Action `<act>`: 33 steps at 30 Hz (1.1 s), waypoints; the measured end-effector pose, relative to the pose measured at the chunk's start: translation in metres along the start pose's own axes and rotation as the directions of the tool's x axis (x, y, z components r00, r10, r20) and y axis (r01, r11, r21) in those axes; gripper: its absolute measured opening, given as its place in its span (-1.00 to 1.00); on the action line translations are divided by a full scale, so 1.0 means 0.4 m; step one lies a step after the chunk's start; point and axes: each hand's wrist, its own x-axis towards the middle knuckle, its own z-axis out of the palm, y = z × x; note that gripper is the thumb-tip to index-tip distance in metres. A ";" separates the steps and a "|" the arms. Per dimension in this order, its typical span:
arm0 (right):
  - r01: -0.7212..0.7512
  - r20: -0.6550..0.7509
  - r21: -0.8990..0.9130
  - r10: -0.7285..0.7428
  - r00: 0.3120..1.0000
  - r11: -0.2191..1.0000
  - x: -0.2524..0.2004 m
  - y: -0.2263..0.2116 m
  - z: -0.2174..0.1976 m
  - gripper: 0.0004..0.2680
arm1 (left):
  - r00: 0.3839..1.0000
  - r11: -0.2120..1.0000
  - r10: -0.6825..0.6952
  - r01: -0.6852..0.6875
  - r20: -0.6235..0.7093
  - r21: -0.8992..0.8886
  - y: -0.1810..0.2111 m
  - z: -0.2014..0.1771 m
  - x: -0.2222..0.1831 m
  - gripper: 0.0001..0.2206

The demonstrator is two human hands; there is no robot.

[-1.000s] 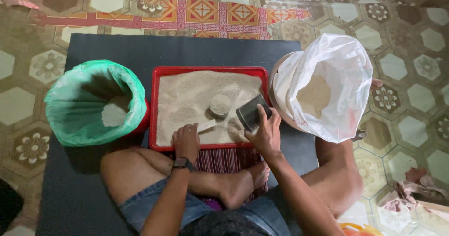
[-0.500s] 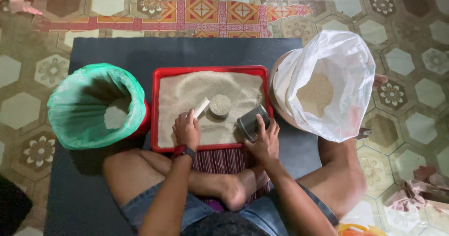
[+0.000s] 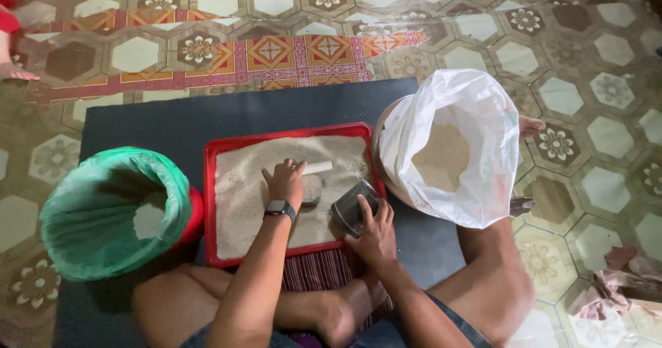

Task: Scooping and transferring grains from a tray into bags using small metal cups

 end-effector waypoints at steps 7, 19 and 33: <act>0.004 0.033 0.041 -0.005 0.999 0.999 0.006 -0.009 -0.014 -0.17 | 0.998 0.998 0.055 -0.055 0.009 0.004 -0.017 -0.033 -0.098 -0.60; 0.013 -0.015 0.098 -0.012 1.000 0.995 0.003 -0.003 0.003 -0.17 | 0.998 0.992 0.065 -0.063 0.024 -0.107 -0.070 -0.019 -0.367 -0.56; 0.025 -0.072 0.103 -0.018 0.997 0.994 0.003 0.022 0.050 -0.12 | 1.000 0.993 -0.018 0.019 0.009 -0.114 -0.118 0.205 -0.403 -0.59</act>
